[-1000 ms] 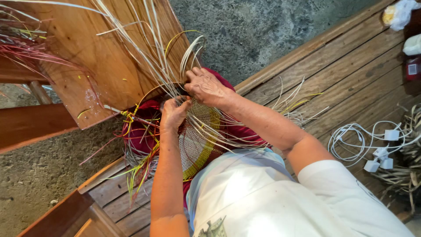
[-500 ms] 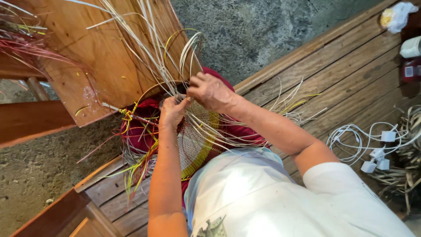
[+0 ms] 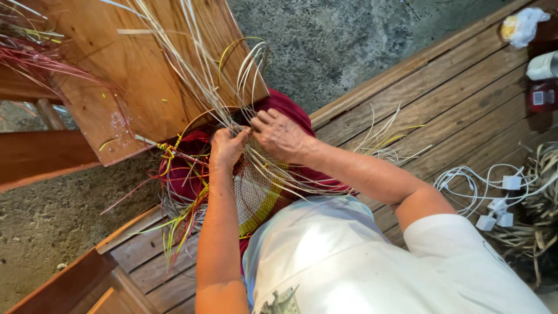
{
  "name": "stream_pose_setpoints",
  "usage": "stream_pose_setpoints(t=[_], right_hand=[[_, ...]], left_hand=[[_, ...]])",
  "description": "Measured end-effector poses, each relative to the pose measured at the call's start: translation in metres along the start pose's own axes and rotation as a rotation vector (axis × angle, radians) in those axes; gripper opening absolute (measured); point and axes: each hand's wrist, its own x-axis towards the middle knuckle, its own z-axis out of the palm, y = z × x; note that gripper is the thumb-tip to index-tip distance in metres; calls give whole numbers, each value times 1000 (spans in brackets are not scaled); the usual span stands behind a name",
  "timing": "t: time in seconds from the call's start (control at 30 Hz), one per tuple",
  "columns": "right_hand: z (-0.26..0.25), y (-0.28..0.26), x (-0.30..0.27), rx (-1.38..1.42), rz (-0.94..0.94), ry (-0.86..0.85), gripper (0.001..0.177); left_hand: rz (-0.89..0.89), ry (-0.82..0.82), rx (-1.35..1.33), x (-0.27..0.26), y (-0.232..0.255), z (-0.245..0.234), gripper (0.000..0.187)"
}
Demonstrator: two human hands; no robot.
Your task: Weave thin strips into a circular frame to construct a basket
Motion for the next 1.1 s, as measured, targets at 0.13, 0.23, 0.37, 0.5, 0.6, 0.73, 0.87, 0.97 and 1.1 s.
stream_pose_setpoints(t=[0.13, 0.23, 0.37, 0.5, 0.6, 0.73, 0.87, 0.97, 1.1], right_hand=[[-50, -20, 6, 10, 10, -479, 20], [-28, -30, -26, 47, 4, -417, 17], [-37, -40, -42, 160, 32, -345, 14], [-66, -47, -63, 327, 4, -183, 16], [-119, -45, -84, 488, -68, -229, 29], [-201, -20, -109, 740, -112, -431, 27], [-252, -8, -138, 988, 76, -628, 37], [-241, 11, -139, 621, 175, -590, 30], [-209, 14, -85, 444, 147, -346, 24]], left_hand=[[39, -15, -25, -2, 1, 0, 25], [55, -33, -34, -7, 5, -2, 26], [87, -56, -4, -25, 27, -5, 30], [75, -28, -11, -25, 24, -5, 26], [83, -33, 20, -24, 20, -4, 28], [96, 4, 46, -20, 17, -1, 25], [157, -25, -15, -37, 39, -9, 24], [130, -34, -3, -32, 32, -10, 32], [106, -40, -48, -13, 2, -5, 31]])
